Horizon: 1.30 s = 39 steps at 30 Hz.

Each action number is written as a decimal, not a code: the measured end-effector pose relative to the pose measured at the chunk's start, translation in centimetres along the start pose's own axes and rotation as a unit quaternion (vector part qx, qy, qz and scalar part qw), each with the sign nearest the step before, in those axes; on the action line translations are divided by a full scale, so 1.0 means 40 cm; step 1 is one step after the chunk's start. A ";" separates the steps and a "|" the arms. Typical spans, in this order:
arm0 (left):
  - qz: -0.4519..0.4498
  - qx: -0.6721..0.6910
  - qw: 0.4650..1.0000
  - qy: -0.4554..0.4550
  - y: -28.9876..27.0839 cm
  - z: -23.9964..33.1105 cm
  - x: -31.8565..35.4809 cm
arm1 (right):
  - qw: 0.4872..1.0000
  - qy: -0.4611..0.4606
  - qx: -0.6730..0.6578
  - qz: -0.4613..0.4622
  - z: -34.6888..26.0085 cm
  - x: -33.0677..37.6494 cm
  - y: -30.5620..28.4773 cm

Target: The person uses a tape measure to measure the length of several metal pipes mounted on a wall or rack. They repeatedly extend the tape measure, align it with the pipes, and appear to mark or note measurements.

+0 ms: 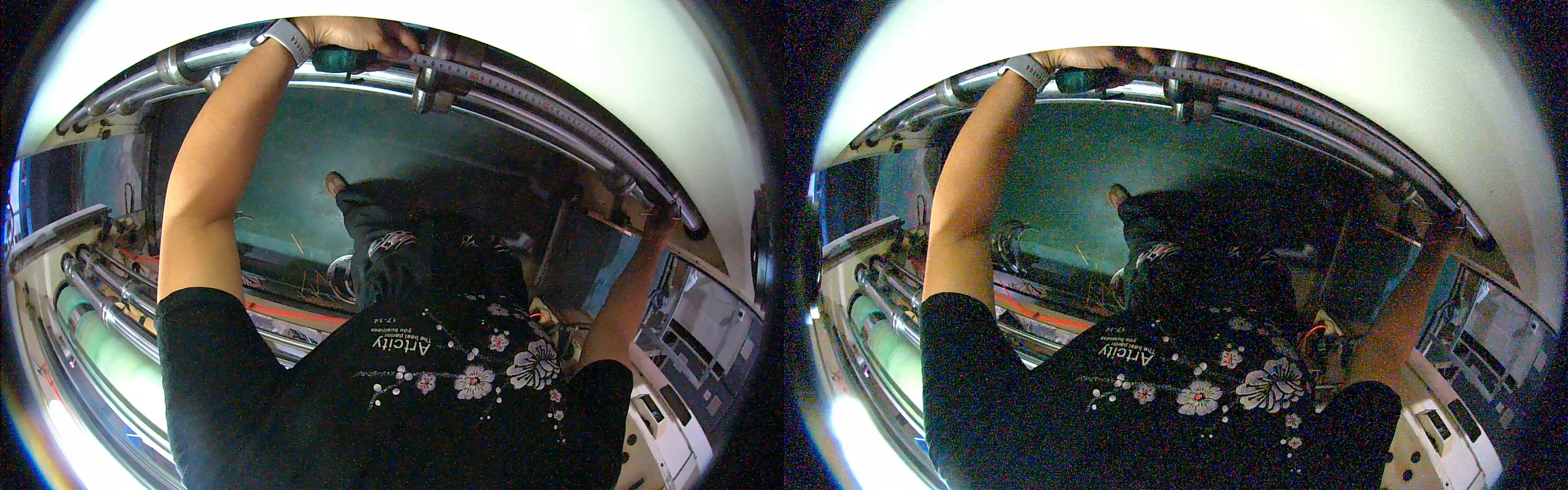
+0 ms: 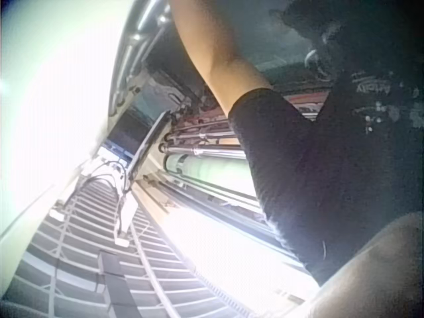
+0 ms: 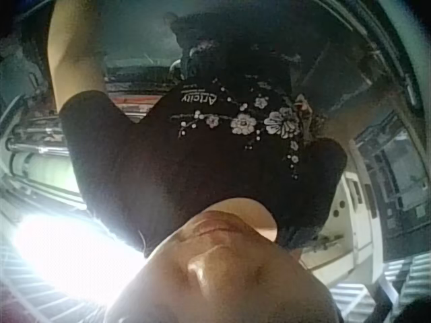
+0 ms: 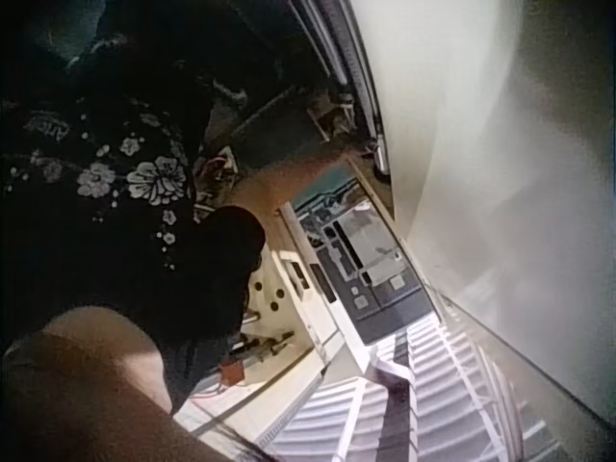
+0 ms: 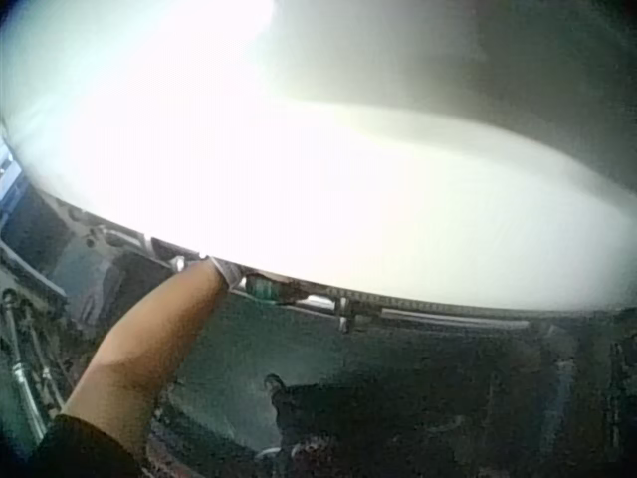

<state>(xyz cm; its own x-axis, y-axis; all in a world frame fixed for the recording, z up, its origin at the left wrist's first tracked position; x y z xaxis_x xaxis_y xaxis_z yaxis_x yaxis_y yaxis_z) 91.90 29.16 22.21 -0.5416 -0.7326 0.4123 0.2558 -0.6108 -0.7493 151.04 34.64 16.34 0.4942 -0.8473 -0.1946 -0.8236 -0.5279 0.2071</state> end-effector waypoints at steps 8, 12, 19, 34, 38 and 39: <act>0.010 -0.007 1.000 -0.011 0.005 -0.003 0.019 | 0.997 -0.016 -0.040 0.066 0.044 0.011 -0.058; 0.036 -0.027 0.999 0.007 -0.005 -0.015 -0.005 | 0.987 -0.049 0.067 0.137 0.116 0.086 -0.274; 0.074 -0.054 0.995 -0.029 0.012 -0.016 0.025 | 0.960 -0.001 -0.071 0.271 0.104 0.029 -0.203; -0.104 0.318 0.942 -0.016 0.228 -0.045 -0.031 | 0.922 -0.011 0.046 0.385 0.265 0.153 -0.229; -0.011 0.229 0.973 0.015 0.295 -0.064 -0.070 | 0.923 -0.006 -0.134 0.360 0.338 0.147 -0.284; -0.066 0.308 0.948 -0.037 0.287 -0.045 -0.072 | 0.917 0.025 -0.126 0.377 0.347 0.142 -0.276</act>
<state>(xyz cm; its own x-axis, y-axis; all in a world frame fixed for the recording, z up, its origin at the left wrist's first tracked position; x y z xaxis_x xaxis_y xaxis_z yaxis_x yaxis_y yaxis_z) 94.96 24.78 11.50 -0.5503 -0.6426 0.5331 0.6213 -0.7417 -0.2528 159.07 36.45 -0.34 -0.1715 -0.9755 0.1378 -0.8491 0.2173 0.4814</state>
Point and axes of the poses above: each hand's wrist, its own x-axis away from the middle knuckle, its own y-axis out of the palm, z = x × y, the point moved 2 cm from there along -x, towards the middle knuckle, and after that the axes turned 15 degrees about -z, right-handed, at the moved point
